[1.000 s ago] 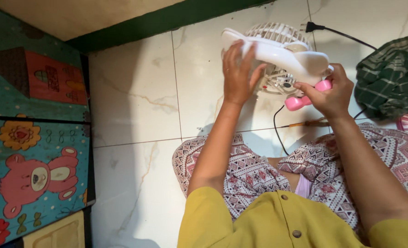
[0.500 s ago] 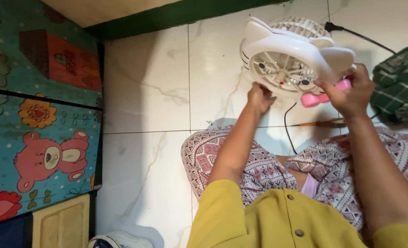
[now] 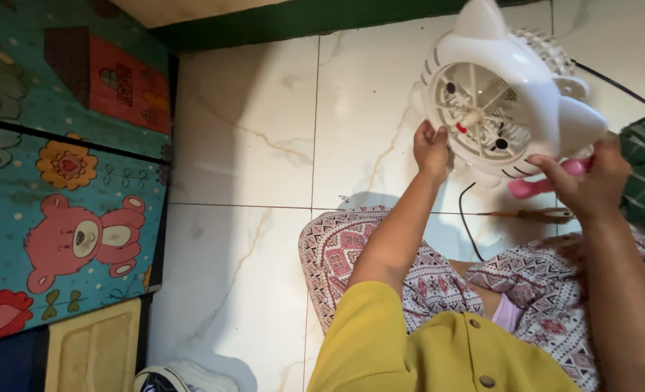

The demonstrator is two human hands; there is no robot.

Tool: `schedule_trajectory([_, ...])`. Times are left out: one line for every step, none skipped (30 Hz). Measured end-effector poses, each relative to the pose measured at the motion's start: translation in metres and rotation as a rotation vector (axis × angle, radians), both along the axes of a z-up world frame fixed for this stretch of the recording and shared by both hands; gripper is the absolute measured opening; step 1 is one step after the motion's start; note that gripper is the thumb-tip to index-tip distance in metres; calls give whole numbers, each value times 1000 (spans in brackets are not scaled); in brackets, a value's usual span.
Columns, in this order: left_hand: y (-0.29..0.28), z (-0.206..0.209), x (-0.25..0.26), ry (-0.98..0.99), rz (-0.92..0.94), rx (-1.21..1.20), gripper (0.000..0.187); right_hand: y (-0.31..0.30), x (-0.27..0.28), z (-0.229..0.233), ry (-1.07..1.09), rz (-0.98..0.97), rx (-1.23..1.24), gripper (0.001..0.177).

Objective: The person wipes the exterior of a white cat-shaped electric fan with a cloth, then uses a screwdriver to loosen screws on the fan's grille. A pink bow accessory is handled briefly but not attached.

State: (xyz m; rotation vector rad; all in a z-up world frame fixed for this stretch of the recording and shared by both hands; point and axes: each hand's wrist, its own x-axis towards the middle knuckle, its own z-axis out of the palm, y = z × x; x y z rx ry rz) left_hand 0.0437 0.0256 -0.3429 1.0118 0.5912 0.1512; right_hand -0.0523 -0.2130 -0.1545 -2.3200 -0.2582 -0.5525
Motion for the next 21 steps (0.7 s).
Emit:
schedule_trajectory([2, 0, 4, -28, -26, 25, 54, 0, -1, 0, 11, 5, 1, 65])
schedule_trajectory([4, 0, 7, -56, -51, 50, 59, 1, -2, -1, 5, 18, 0, 63])
schedule_trajectory([6, 0, 11, -70, -47, 91, 58, 2, -2, 0, -4, 27, -2, 60])
schedule_trajectory([8, 1, 15, -85, -43, 133, 57, 4, -3, 0, 46, 31, 37, 55])
schedule_trajectory([8, 1, 16, -97, -40, 175, 57, 6, -4, 0, 97, 33, 75, 49])
schedule_trajectory([9, 1, 17, -29, -93, 99, 59, 9, -6, 0, 148, 35, 114, 44])
schedule_trajectory([13, 0, 17, 39, -143, 23, 61, 11, -7, 1, 113, 41, 78, 40])
schedule_trajectory([14, 1, 18, 105, -194, -53, 63, 13, -8, 2, 77, 48, 42, 36])
schedule_trajectory([15, 3, 20, 41, -195, -99, 63, 16, -7, 4, 40, 56, 7, 32])
schedule_trajectory([18, 6, 21, -22, -195, -146, 63, 18, -7, 6, 52, 57, 24, 32])
schedule_trajectory([21, 8, 20, -83, -196, -191, 63, 20, -10, 7, 68, 58, 42, 32])
schedule_trajectory([19, 11, 19, -90, -178, -130, 62, 22, -11, 9, 84, 59, 61, 33])
schedule_trajectory([16, 13, 16, -93, -160, -68, 60, 22, -12, 12, 94, 70, 76, 32])
schedule_trajectory([14, 15, 13, -96, -143, -6, 59, 22, -13, 16, 105, 80, 91, 31])
schedule_trajectory([11, 17, 7, -40, -124, 43, 60, 22, -15, 20, 115, 89, 106, 31])
schedule_trajectory([2, 19, -1, 17, -106, 92, 60, 20, -18, 26, 183, 114, 153, 32])
schedule_trajectory([-4, 20, -7, 72, -89, 143, 61, 18, -21, 32, 247, 139, 203, 35])
schedule_trajectory([-9, 20, -12, 117, -67, 170, 60, 16, -23, 38, 312, 166, 253, 37])
schedule_trajectory([-15, 19, -18, 162, -45, 196, 60, 12, -27, 46, 319, 150, 121, 39])
schedule_trajectory([-20, 17, -23, 208, -23, 221, 60, 7, -30, 54, 326, 134, -10, 41])
schedule_trajectory([-22, 14, -27, 162, 15, 337, 58, 2, -33, 60, 333, 120, -140, 42])
